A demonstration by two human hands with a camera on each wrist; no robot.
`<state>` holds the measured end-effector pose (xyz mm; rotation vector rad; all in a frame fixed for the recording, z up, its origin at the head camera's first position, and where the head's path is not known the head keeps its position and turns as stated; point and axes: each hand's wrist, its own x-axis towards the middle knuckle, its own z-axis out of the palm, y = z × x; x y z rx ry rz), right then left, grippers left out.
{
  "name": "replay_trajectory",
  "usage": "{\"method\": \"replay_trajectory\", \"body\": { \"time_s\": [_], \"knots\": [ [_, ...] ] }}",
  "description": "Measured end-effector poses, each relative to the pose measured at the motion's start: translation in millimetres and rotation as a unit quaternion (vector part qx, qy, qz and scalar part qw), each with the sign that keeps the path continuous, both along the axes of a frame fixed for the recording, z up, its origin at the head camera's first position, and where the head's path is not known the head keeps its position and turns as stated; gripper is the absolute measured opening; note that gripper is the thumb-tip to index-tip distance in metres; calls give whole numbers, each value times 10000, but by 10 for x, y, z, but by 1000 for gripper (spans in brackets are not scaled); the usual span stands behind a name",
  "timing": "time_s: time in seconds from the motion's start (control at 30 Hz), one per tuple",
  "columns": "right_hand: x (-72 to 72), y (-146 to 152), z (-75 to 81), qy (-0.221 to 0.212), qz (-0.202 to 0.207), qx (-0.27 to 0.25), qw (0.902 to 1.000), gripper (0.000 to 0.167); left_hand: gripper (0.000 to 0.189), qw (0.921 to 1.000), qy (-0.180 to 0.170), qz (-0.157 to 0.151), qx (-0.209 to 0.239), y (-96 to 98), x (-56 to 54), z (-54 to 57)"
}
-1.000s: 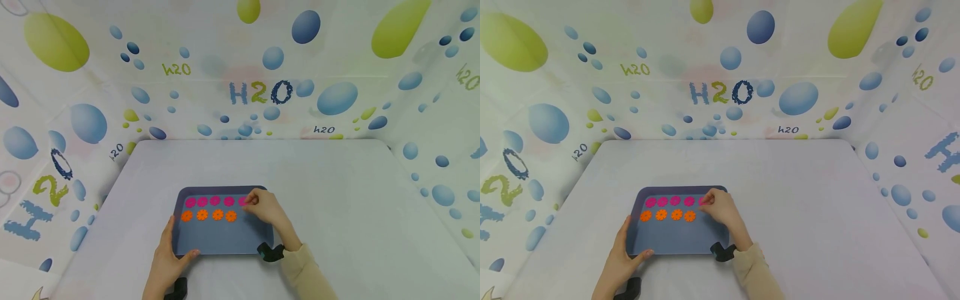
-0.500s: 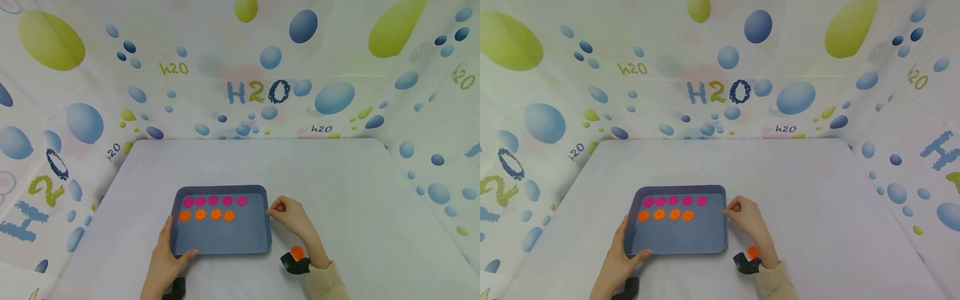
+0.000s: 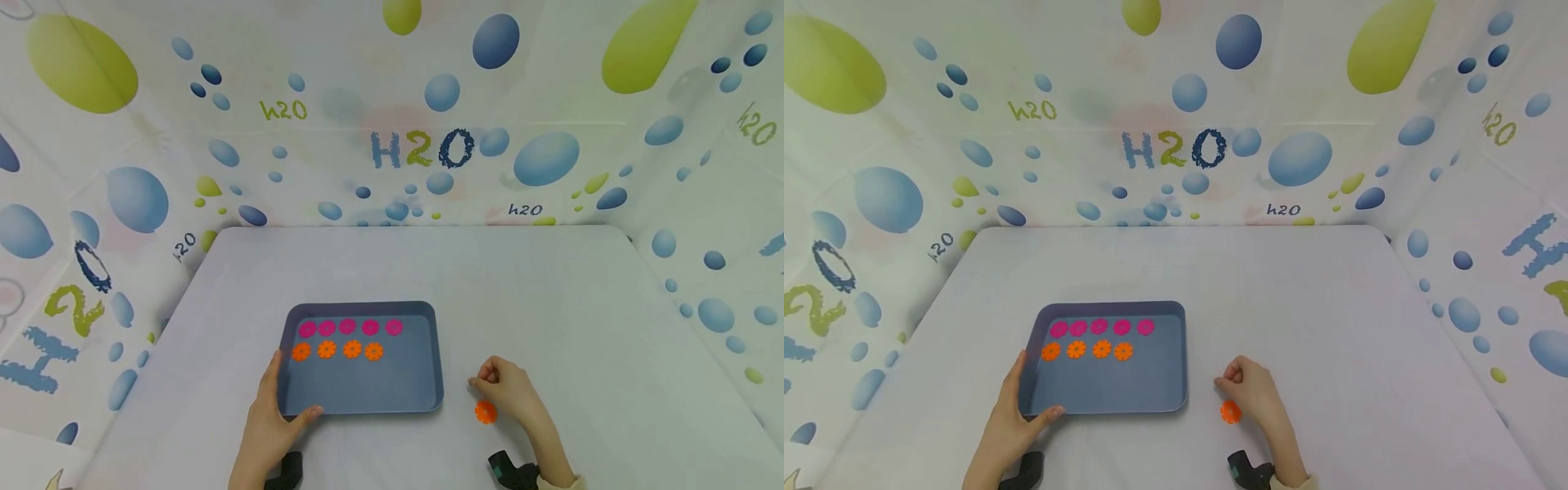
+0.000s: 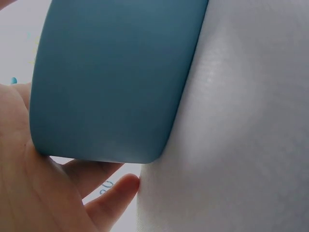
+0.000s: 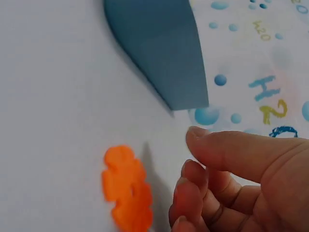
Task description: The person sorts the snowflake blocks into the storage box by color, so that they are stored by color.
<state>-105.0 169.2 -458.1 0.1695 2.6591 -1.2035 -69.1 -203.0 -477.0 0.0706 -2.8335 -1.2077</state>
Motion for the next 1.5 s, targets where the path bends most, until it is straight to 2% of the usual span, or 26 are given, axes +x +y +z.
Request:
{"method": "replay_trajectory", "body": {
  "time_s": [0.1,0.3,0.5,0.77,1.03,1.3,1.5],
  "knots": [
    [83,60,-26,-144,33,-7,9999,19,117,10000,58,5,-3,0,1,-5],
    [219,180,-45,-391,319,-183,9986,36,116,10000,66,-3,-9,-1,-1,-13],
    [294,218,-68,-336,425,-124,9985,30,117,10000,8,-11,-14,5,-1,-6],
    [294,173,-46,-465,286,229,9982,28,117,9999,-105,9,52,6,-7,-6],
    [293,145,-11,-356,247,797,9959,27,116,10000,-15,11,17,0,0,-8],
    [287,161,17,-329,243,990,9942,24,118,10000,-1,13,-9,-4,0,-22],
    [281,181,18,-314,202,886,9954,23,118,10000,50,1,-41,-5,-2,-31]
  ]
}}
